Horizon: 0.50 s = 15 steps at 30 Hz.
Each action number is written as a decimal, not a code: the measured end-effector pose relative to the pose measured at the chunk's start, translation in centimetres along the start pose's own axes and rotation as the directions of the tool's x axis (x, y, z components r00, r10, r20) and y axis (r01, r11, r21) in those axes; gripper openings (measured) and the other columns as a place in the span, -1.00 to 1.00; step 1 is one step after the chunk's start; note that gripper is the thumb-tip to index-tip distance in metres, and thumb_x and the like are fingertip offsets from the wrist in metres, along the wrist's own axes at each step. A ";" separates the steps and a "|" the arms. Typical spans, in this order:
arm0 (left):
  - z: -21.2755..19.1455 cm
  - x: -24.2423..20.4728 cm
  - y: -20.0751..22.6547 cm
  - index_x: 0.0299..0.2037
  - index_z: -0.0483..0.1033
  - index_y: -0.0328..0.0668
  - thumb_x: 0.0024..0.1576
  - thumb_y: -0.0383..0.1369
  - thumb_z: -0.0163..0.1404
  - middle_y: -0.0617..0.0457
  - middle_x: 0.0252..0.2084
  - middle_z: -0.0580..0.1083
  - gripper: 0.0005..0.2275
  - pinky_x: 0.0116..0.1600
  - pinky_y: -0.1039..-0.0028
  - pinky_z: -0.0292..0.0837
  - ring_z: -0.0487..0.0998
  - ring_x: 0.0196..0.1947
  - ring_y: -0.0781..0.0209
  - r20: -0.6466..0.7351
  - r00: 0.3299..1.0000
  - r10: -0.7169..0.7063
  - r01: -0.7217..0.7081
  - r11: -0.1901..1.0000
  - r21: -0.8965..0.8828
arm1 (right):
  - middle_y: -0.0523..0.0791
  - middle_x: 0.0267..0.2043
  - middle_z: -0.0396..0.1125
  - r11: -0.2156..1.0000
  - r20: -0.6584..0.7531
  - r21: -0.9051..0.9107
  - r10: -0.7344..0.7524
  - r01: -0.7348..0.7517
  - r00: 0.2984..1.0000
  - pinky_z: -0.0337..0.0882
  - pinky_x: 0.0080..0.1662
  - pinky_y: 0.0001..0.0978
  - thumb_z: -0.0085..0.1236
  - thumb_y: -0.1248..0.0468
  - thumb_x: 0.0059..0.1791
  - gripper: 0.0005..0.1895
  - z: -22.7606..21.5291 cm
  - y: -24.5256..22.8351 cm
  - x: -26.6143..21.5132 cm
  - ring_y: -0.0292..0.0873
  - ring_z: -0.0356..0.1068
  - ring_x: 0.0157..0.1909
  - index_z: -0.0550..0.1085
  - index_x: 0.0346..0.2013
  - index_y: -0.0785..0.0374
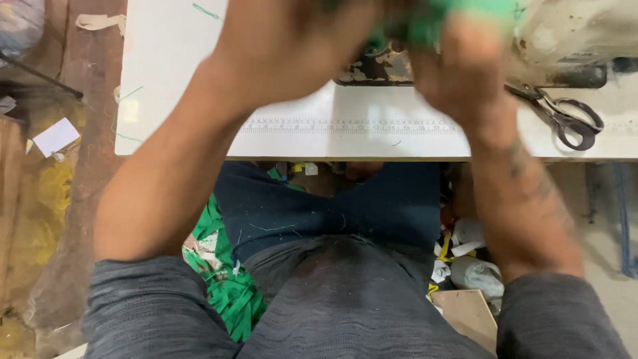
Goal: Folding and sewing green fabric strips using an industrial sewing machine
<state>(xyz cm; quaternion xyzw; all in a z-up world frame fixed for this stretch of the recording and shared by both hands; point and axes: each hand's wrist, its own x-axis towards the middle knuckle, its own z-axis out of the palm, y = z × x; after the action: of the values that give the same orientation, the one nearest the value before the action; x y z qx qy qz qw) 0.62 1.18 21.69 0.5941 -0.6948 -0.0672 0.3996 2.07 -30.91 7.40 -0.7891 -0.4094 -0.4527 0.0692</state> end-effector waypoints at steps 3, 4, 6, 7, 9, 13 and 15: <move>0.0 -1.1 -1.1 0.18 0.65 -0.16 0.10 -0.47 0.01 -0.09 0.01 0.69 -0.59 0.02 0.29 0.54 0.70 -0.08 0.07 0.023 1.000 -0.012 0.012 1.000 0.001 | -0.01 0.15 0.51 0.898 0.334 -0.032 0.423 -0.439 0.842 0.45 0.09 -0.13 0.39 0.02 0.14 -0.48 0.5 -7.8 -10.6 -0.03 0.48 0.17 0.62 0.33 0.18; 0.4 -2.0 -1.8 0.22 0.61 -0.10 0.10 -0.23 0.11 -0.04 0.15 0.66 -0.55 0.27 0.28 0.51 0.69 0.13 0.07 0.169 0.981 -0.094 0.126 0.974 -0.188 | 0.01 0.18 0.53 0.899 0.259 0.114 0.384 -0.423 0.886 0.53 0.21 -0.08 0.18 0.22 0.18 -0.62 0.7 -10.8 -9.3 0.04 0.55 0.17 0.60 0.27 0.25; 2.7 -3.7 -5.8 0.26 0.57 -0.03 0.09 0.01 0.19 0.01 0.30 0.63 -0.44 0.52 0.27 0.48 0.69 0.34 0.08 0.328 0.934 -0.141 0.262 0.895 -0.362 | 0.04 0.20 0.55 0.878 0.184 0.262 0.361 -0.400 0.914 0.61 0.32 -0.02 -0.03 0.42 0.22 -0.68 1.3 -14.5 -7.8 0.11 0.63 0.18 0.59 0.22 0.33; 4.6 -4.5 -9.1 0.18 0.63 -0.06 0.22 -0.03 0.15 -0.06 0.18 0.66 -0.58 0.40 0.04 0.49 0.68 0.24 -0.11 0.126 0.946 -0.299 0.318 0.930 -0.186 | 0.06 0.09 0.60 0.856 0.080 0.325 0.398 -0.402 0.914 0.60 0.27 0.01 0.11 0.47 0.13 -0.76 1.7 -15.0 -7.4 0.13 0.64 0.11 0.66 0.04 0.34; 8.0 -5.5 -14.0 0.11 0.68 -0.10 0.36 -0.08 0.10 -0.13 0.05 0.69 -0.68 0.28 -0.19 0.49 0.67 0.15 -0.30 -0.100 0.910 -0.403 0.403 0.915 -0.020 | 0.07 -0.03 0.65 0.830 -0.021 0.388 0.444 -0.402 0.896 0.59 0.22 0.04 0.25 0.51 0.04 -0.83 2.2 -15.3 -6.8 0.15 0.65 0.03 0.72 -0.14 0.36; 12.0 -6.5 -18.5 0.31 0.56 -0.23 0.43 -0.20 0.06 -0.24 0.38 0.50 -0.65 0.49 -0.19 0.28 0.47 0.39 -0.39 -0.192 0.938 -0.289 0.342 0.858 0.383 | 0.03 -0.06 0.66 0.858 -0.031 0.350 0.411 -0.375 0.911 0.58 0.24 0.14 0.22 0.47 0.07 -0.85 1.8 -14.8 -5.6 0.11 0.68 -0.02 0.72 -0.17 0.36; 12.7 -7.0 -19.0 0.35 0.56 -0.15 0.45 -0.13 0.02 -0.20 0.42 0.48 -0.62 0.51 -0.21 0.24 0.45 0.42 -0.36 -0.178 0.948 -0.263 0.317 0.826 0.467 | 0.02 -0.07 0.66 0.869 -0.023 0.335 0.394 -0.364 0.919 0.59 0.24 0.15 0.22 0.49 0.06 -0.85 1.1 -14.4 -5.1 0.11 0.68 -0.03 0.72 -0.18 0.36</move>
<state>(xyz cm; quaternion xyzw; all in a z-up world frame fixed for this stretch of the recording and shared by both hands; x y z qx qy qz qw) 7.08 -2.90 -0.99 0.7771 -0.5684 0.0825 0.2573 -8.69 -23.94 -0.92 -0.8104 -0.3117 -0.3923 0.3037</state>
